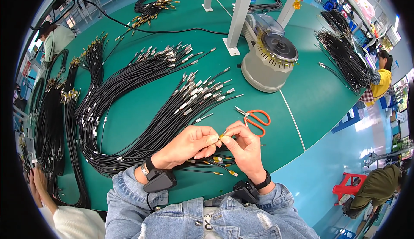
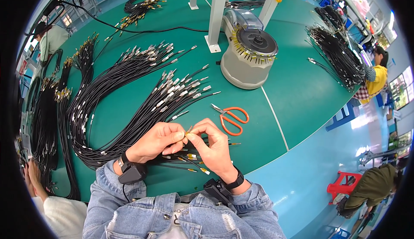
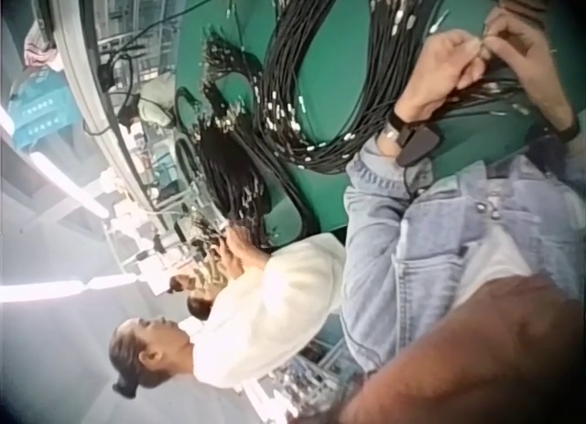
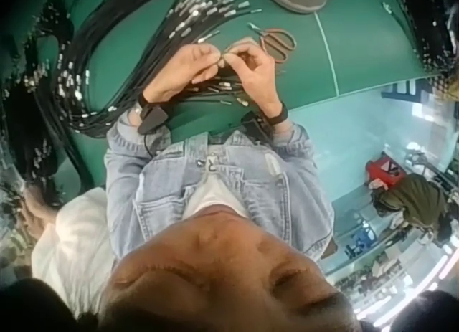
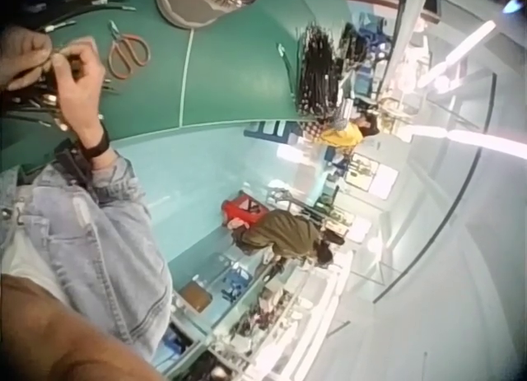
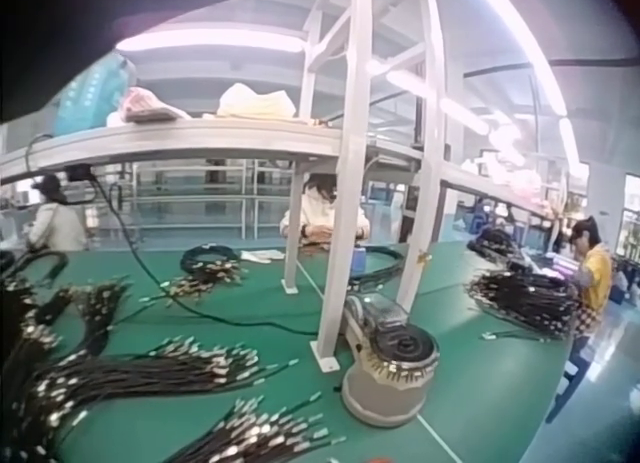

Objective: The person picks up a cable from a pile, slides a small yellow component onto the connector, and presses it into place before setting it down. This process is repeated with several more cables throughout the video.

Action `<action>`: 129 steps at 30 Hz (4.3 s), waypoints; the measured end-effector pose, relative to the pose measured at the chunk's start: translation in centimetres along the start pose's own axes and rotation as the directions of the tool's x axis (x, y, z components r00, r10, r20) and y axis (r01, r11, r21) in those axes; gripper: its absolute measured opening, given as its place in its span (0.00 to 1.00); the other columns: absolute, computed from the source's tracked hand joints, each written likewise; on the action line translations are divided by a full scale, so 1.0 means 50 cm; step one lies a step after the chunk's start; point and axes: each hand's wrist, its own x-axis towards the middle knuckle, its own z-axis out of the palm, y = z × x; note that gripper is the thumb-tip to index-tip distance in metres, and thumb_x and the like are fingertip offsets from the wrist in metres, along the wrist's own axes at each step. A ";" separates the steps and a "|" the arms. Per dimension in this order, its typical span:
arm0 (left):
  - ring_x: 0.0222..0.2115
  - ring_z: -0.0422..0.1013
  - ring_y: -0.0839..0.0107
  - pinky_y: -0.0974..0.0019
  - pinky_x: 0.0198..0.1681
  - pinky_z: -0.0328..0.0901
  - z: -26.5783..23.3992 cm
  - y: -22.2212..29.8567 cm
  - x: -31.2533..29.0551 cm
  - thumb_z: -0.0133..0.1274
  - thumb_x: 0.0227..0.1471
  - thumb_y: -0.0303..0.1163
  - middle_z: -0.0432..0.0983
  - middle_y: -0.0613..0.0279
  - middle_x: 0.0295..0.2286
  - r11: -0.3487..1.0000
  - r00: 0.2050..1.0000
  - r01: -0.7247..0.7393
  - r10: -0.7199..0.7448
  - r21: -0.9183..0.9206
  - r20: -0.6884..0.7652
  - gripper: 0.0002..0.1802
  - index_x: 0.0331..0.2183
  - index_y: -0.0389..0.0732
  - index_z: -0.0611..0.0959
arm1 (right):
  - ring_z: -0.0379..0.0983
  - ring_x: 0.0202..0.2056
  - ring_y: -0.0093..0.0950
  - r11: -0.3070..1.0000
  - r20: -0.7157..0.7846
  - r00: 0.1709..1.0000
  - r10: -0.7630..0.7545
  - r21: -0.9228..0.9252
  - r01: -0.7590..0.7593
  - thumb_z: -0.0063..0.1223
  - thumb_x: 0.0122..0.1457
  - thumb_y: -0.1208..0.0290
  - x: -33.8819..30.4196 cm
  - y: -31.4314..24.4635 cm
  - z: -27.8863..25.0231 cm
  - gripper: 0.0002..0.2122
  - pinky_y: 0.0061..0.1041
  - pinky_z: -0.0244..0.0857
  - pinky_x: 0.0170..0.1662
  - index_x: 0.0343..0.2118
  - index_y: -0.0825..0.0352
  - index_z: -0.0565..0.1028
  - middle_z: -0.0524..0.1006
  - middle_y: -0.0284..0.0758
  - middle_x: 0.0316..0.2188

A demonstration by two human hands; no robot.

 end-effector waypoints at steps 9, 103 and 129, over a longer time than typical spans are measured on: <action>0.12 0.53 0.86 0.79 0.15 0.47 -0.014 -0.005 0.003 0.43 0.59 0.37 0.63 0.71 0.14 0.998 0.993 0.033 -0.027 -0.044 0.119 0.15 0.28 0.35 0.75 | 0.68 0.31 0.22 0.962 0.042 0.986 0.160 0.217 -0.165 0.50 0.55 0.81 0.002 0.002 0.000 0.01 0.20 0.64 0.38 0.30 0.72 0.72 0.70 0.34 0.31; 0.27 0.68 0.62 0.62 0.28 0.65 -0.073 -0.069 0.040 0.57 0.38 0.29 0.67 0.60 0.22 -0.089 0.752 0.121 0.659 0.989 -0.033 0.08 0.23 0.39 0.74 | 0.65 0.34 0.23 0.786 0.030 0.905 0.424 0.484 -0.385 0.47 0.57 0.72 0.009 -0.055 -0.030 0.05 0.24 0.58 0.39 0.32 0.68 0.72 0.71 0.33 0.29; 0.31 0.67 0.63 0.62 0.33 0.64 -0.087 -0.047 -0.010 0.57 0.40 0.28 0.70 0.61 0.26 -0.108 0.807 0.006 0.588 0.994 0.059 0.08 0.28 0.40 0.77 | 0.67 0.43 0.23 0.945 -0.104 0.975 0.196 -0.247 -0.217 0.53 0.51 0.80 0.034 0.048 0.024 0.16 0.22 0.61 0.45 0.44 0.69 0.67 0.71 0.34 0.40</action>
